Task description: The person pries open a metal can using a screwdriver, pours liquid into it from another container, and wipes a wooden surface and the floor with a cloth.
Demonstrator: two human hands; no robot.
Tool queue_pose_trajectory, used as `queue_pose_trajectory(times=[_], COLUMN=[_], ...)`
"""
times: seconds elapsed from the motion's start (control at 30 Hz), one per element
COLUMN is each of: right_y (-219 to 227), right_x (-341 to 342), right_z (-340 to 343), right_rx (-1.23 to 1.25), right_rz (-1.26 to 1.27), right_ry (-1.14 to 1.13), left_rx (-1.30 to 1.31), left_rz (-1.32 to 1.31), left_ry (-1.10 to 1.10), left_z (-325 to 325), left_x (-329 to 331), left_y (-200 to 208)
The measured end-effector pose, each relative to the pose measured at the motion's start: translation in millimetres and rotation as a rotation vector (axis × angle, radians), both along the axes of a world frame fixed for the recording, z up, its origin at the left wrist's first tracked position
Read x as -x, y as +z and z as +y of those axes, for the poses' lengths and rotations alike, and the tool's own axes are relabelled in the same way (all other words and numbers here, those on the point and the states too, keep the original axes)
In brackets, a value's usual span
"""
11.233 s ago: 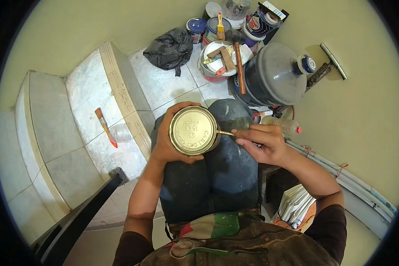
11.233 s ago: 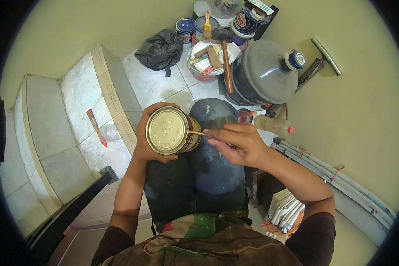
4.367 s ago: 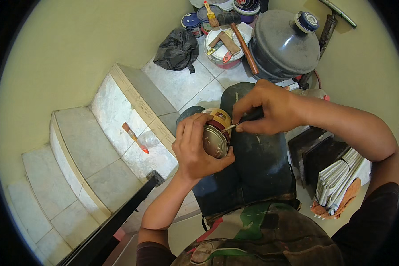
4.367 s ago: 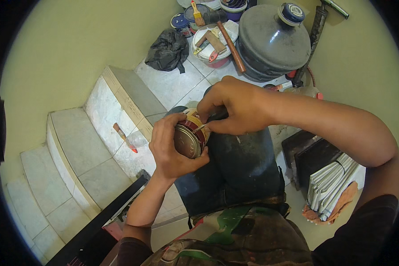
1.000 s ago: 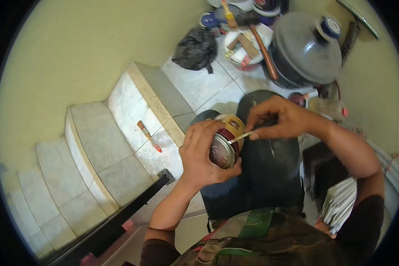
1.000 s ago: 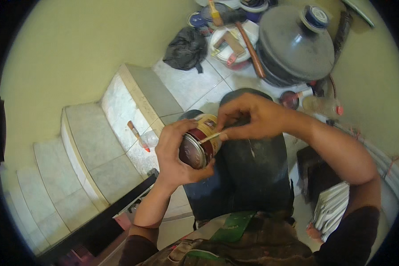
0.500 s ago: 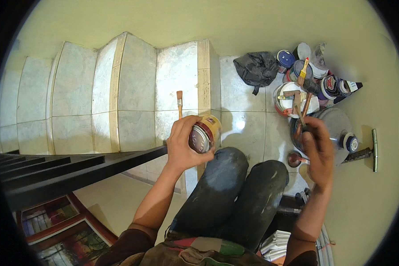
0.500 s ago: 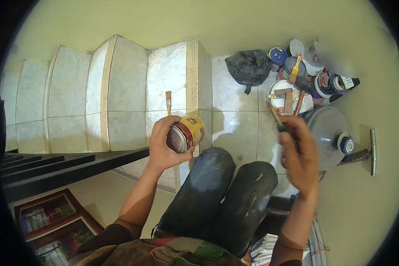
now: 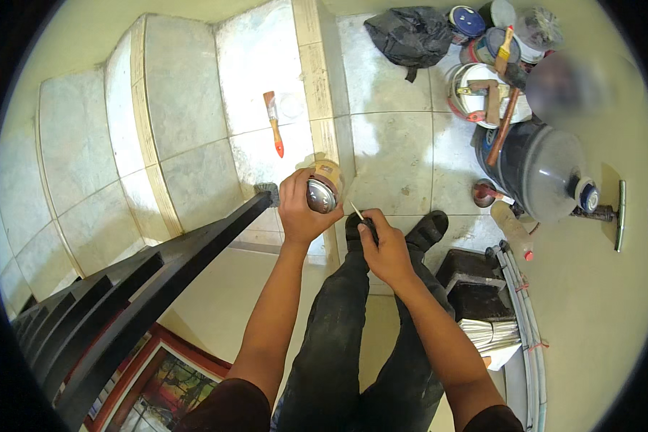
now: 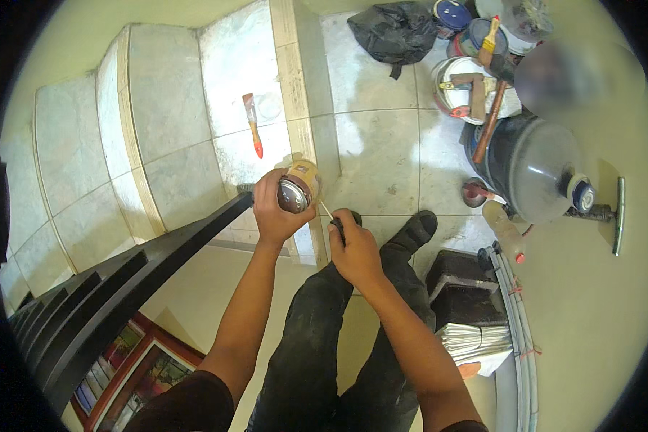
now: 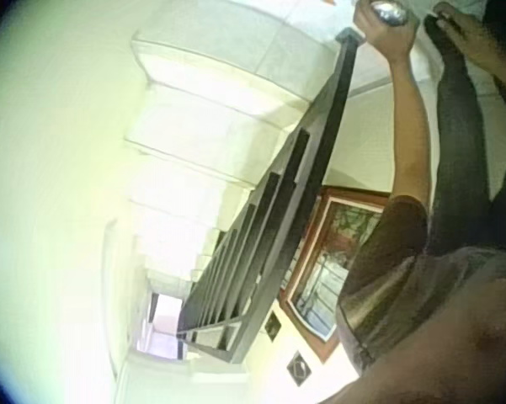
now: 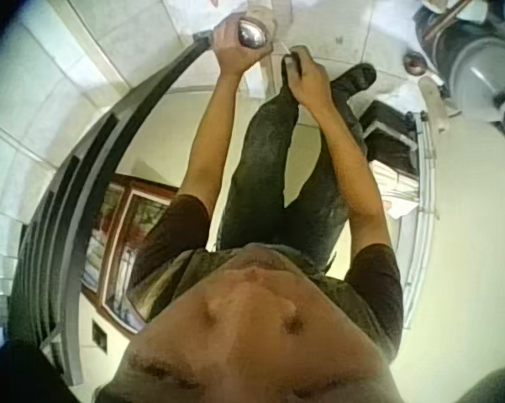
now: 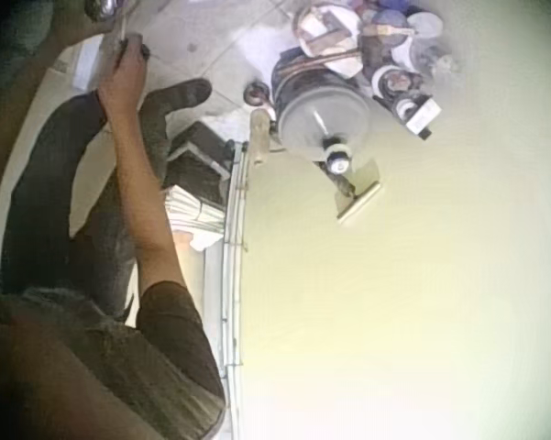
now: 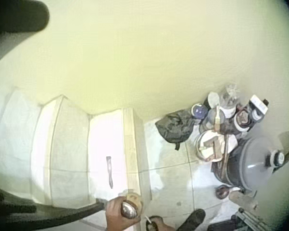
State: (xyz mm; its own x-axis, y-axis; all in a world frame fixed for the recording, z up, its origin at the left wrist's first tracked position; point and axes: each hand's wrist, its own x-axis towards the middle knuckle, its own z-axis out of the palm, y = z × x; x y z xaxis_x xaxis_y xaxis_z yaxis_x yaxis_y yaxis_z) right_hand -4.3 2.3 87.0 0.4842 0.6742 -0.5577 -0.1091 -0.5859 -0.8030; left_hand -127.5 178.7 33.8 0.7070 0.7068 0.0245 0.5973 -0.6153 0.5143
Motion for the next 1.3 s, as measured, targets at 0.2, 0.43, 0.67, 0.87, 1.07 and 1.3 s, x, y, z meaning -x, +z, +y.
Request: queue_pose_trajectory(times=[0.2,0.43,0.67,0.87,1.07,1.3], right_y=[-7.8,0.3,13.2,10.0,4.2,9.1], right_x=[8.6,2.1,18.9,24.2,21.9,5.1], right_z=[-2.8,20.9,51.6,54.7,54.2,67.1], right_rx=[0.026,0.099,0.066,0.089,0.117,0.185], right_rz=[0.094,0.123,-0.083,-0.127,-0.091,-0.074], right_ry=[-0.065,-0.027,-0.001,-0.011,0.016,0.06], left_rx=[-0.009,-0.019,0.0,-0.016,-0.017,-0.028], left_rz=[-0.088,-0.014,-0.157,-0.16,-0.142,-0.145], left_ry=[0.169,0.192,0.04,0.09,0.085,0.065], left_z=[6.4,13.3,19.3,15.7,15.1,16.6], left_x=[-9.7,-1.9,-3.7,-3.2,-6.0,-2.1], left_y=[-5.2,9.3,-11.2,-22.0,-21.3,-25.6])
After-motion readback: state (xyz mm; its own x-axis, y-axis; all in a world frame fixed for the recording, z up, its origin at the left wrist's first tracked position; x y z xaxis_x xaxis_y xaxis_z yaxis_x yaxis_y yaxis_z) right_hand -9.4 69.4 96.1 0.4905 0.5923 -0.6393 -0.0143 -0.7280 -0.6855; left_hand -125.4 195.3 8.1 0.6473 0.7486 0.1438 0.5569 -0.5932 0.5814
